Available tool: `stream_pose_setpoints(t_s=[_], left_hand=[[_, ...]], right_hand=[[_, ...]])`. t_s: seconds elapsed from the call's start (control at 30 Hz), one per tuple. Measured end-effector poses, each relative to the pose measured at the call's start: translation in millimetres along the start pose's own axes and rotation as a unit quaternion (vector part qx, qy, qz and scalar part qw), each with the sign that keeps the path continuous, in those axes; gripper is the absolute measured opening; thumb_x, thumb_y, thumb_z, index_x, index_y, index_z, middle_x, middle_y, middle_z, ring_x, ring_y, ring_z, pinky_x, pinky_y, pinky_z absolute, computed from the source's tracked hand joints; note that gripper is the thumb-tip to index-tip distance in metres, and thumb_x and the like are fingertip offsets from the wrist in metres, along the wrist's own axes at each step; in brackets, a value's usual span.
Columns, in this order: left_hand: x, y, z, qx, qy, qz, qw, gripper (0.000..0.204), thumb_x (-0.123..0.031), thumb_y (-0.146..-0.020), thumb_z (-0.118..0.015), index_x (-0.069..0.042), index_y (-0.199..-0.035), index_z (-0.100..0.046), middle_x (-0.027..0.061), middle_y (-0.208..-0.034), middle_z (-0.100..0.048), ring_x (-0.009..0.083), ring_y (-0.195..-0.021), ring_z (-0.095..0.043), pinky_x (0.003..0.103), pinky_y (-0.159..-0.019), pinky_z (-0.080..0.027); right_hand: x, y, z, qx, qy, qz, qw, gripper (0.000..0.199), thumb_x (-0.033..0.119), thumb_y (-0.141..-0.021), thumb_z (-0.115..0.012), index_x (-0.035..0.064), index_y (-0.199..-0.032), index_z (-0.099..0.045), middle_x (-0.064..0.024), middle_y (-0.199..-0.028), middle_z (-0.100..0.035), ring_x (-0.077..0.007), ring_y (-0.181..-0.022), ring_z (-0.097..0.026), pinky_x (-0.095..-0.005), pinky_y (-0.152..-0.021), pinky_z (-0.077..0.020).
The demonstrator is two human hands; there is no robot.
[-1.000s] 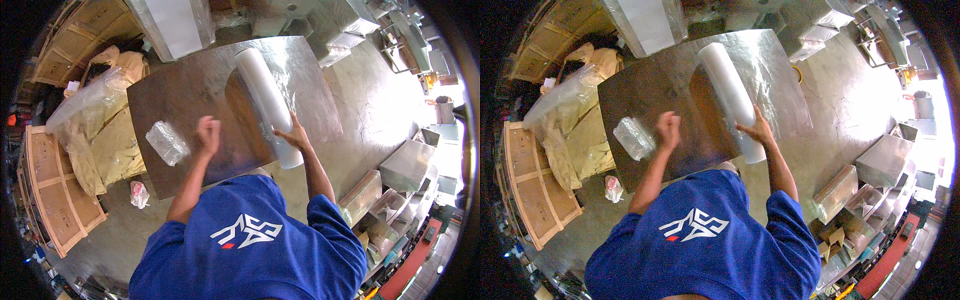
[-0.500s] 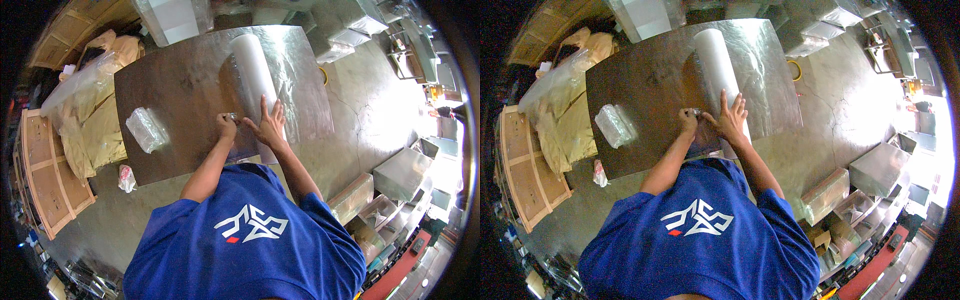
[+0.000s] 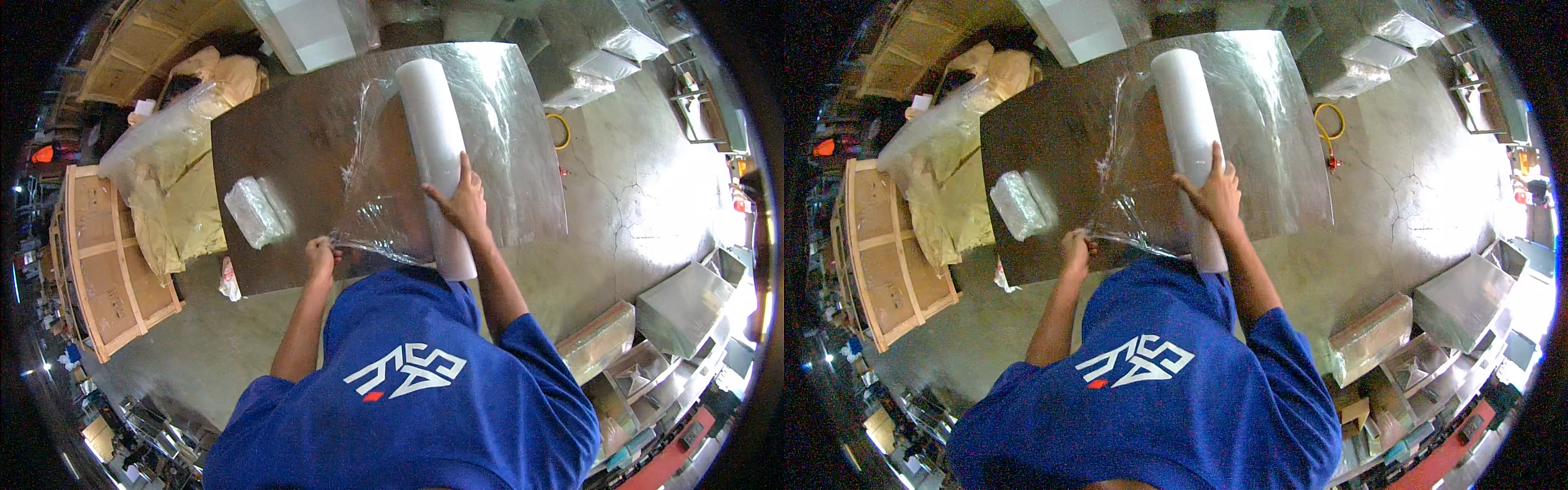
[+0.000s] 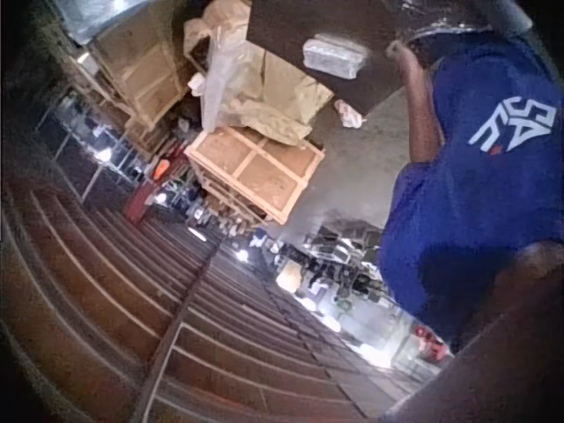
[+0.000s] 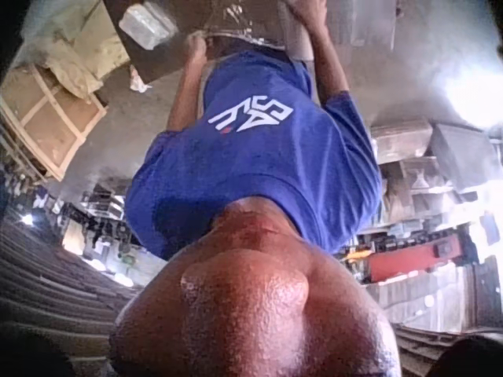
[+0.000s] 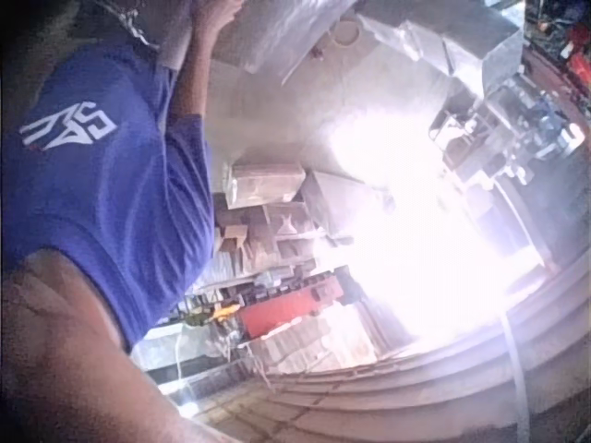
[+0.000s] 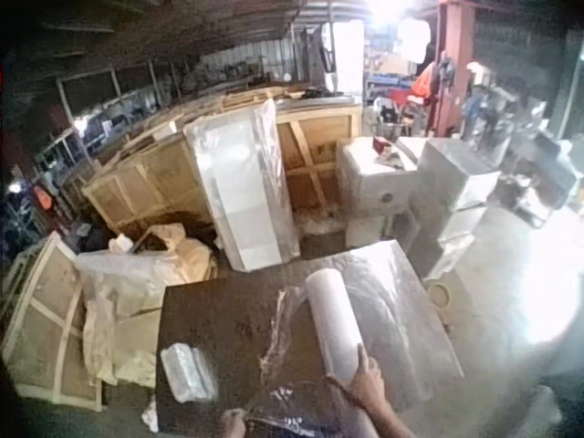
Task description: The person wraps a small rectangular object in bubble wrap and secures it with tape. They then unroll a sheet of clear plastic film, tear off a piece, and wrap the same object again. Finally, they carry the wrapped item to a doorway and hand it to another person.
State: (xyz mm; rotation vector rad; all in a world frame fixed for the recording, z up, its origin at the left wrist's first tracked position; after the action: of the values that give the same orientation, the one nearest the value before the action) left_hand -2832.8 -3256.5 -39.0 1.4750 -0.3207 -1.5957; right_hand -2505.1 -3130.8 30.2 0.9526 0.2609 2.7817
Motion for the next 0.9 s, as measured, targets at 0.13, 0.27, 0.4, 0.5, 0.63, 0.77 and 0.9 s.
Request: stream_pose_setpoints(t_s=[0.13,0.27,0.4,0.5,0.63,0.77,0.9], left_hand=[[-70.9,-34.4,-30.4,-0.153,-0.071,-0.365,0.916,0.045,-0.029,-0.097,-0.062,0.000,-0.130,-0.053,0.0130,-0.109,-0.061,0.0270,-0.103,-0.061,0.041,-0.093,-0.048],[-138.7,-77.8,-137.6,-0.186,-0.233,-0.497,0.815,0.060,-0.032,-0.094,-0.069,-0.001,-0.139,-0.046,0.0244,-0.132,-0.051,0.0370,-0.121,-0.052,0.050,-0.108,-0.038],[-149.0,-109.8,-196.2,0.003,-0.359,-0.640,0.680,0.070,-0.034,-0.100,-0.058,-0.004,-0.156,-0.029,0.0230,-0.163,-0.024,0.0417,-0.151,-0.022,0.055,-0.120,-0.024],[-137.1,-135.4,-202.9,0.039,-0.420,-0.625,0.657,0.077,-0.049,-0.103,-0.043,-0.001,-0.159,-0.020,0.0179,-0.168,-0.015,0.0362,-0.156,-0.008,0.054,-0.125,-0.010],[-134.4,-131.5,-188.8,0.017,-0.510,-0.560,0.653,0.092,-0.067,-0.100,-0.033,0.000,-0.160,-0.016,0.0163,-0.169,-0.011,0.0318,-0.157,-0.007,0.053,-0.125,-0.003],[-130.5,-132.5,-153.9,-0.024,-0.526,-0.540,0.657,0.094,-0.068,-0.098,-0.036,0.001,-0.159,-0.019,0.0176,-0.168,-0.013,0.0342,-0.156,-0.010,0.058,-0.124,-0.001],[-135.9,-126.9,-123.1,-0.038,-0.553,-0.511,0.657,0.094,-0.070,-0.098,-0.034,-0.001,-0.160,-0.017,0.0173,-0.168,-0.013,0.0332,-0.156,-0.009,0.059,-0.123,0.001]], right_hand=[[14.2,8.1,-0.2,-0.014,0.042,-0.027,0.999,0.109,0.060,-0.078,-0.077,0.0187,-0.160,-0.019,-0.0346,-0.141,-0.045,-0.0526,-0.125,-0.051,-0.0611,-0.098,-0.0462],[13.9,1.6,8.7,0.008,-0.008,-0.021,1.000,0.105,0.054,-0.080,-0.077,0.0191,-0.161,-0.019,-0.0359,-0.142,-0.044,-0.0522,-0.125,-0.051,-0.0617,-0.098,-0.0453],[18.3,-1.7,20.9,-0.014,0.129,-0.023,0.991,0.101,0.049,-0.086,-0.072,0.0200,-0.162,-0.013,-0.0369,-0.151,-0.032,-0.0540,-0.138,-0.037,-0.0627,-0.108,-0.0365],[31.4,-21.4,13.5,-0.067,0.097,0.050,0.992,0.095,0.052,-0.089,-0.069,0.0212,-0.162,-0.016,-0.0391,-0.155,-0.024,-0.0559,-0.142,-0.029,-0.0628,-0.112,-0.0304],[0.0,-39.0,8.8,-0.051,0.140,0.094,0.984,0.094,0.061,-0.088,-0.067,0.0286,-0.162,-0.020,-0.0366,-0.156,-0.025,-0.0558,-0.144,-0.027,-0.0630,-0.113,-0.0305],[5.4,-40.0,31.6,0.098,0.063,0.046,0.992,0.092,0.061,-0.086,-0.068,0.0376,-0.160,-0.020,-0.0346,-0.156,-0.025,-0.0541,-0.143,-0.030,-0.0570,-0.114,-0.0339],[1.1,-40.6,11.7,0.065,0.029,0.097,0.993,0.095,0.058,-0.086,-0.070,0.0297,-0.161,-0.019,-0.0347,-0.156,-0.026,-0.0501,-0.140,-0.038,-0.0548,-0.112,-0.0394]])
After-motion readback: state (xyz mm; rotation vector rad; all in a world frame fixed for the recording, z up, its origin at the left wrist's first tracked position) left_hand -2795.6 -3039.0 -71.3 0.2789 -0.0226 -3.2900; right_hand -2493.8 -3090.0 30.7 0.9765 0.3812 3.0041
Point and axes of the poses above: each hand's wrist, its own y-axis away from the middle knuckle, its own z-axis out of the back of the hand, x = y × z, the point moved 1 cm from there along -y, towards the middle knuckle
